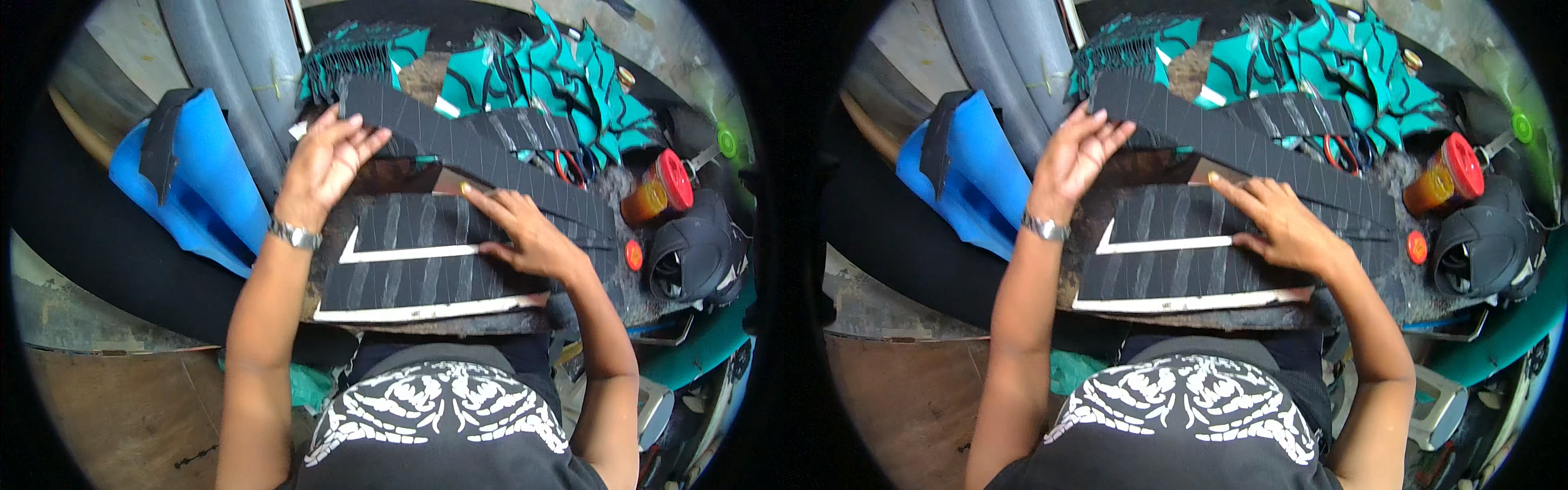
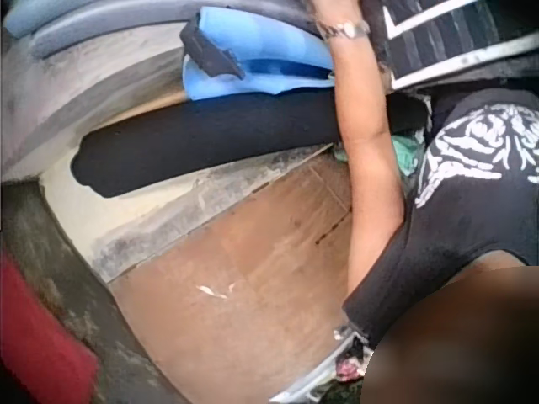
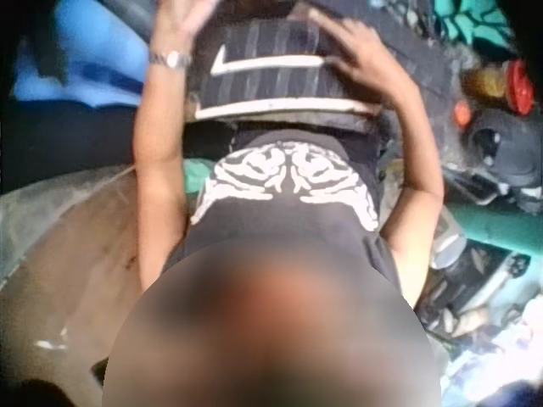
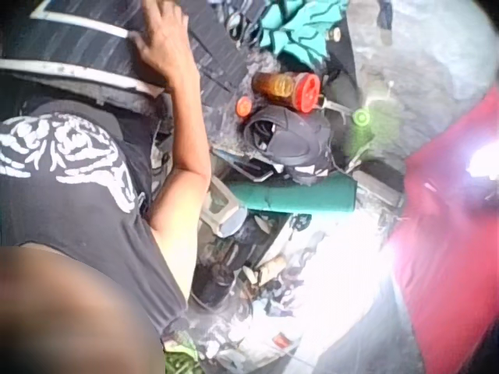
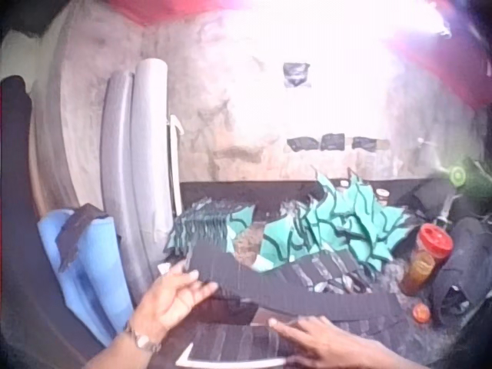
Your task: The person repeatedly applies a yellow substance from a small container onto black rubber strips using a small applicator, then places the treated strips on a work surface. The person also handles teal-colored rubber pieces, applying the same substance to their edges and stacking them.
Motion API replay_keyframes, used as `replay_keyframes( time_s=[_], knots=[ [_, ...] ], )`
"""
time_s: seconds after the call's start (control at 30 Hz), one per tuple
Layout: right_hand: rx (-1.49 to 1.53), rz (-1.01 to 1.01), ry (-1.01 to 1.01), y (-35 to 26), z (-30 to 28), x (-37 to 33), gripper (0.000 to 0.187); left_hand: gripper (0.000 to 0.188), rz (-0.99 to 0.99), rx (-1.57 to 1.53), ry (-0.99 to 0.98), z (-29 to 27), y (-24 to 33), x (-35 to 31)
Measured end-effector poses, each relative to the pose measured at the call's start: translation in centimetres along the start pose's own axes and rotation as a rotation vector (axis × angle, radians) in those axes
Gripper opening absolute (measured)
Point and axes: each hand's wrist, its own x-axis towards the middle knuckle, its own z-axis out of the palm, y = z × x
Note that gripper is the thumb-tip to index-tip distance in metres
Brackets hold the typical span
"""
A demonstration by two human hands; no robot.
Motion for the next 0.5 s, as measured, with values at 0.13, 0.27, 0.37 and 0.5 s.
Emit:
replay_keyframes(
  time_s=[0.13, 0.27, 0.37, 0.5],
  knots=[
    [0.195, -0.051, 0.252, -1.5, -0.5, 1.3, 0.056, 0.033, 0.067, -0.002, -0.057, 0.5, -0.6, -3.2],
    [0.36, -0.054, 0.376, -2.4, -1.4, 4.1, 0.045, 0.038, 0.096, -0.011, -0.047, 1.5, -1.3, -5.4],
    [0.458, -0.128, 0.398, -2.7, -1.5, 7.1, 0.045, 0.042, 0.106, 0.027, -0.025, 2.1, -1.3, -6.3],
    [0.656, -0.139, 0.364, -3.1, -0.8, 10.3, 0.044, 0.045, 0.109, 0.032, -0.05, 2.5, -1.0, -7.1]
  ],
)
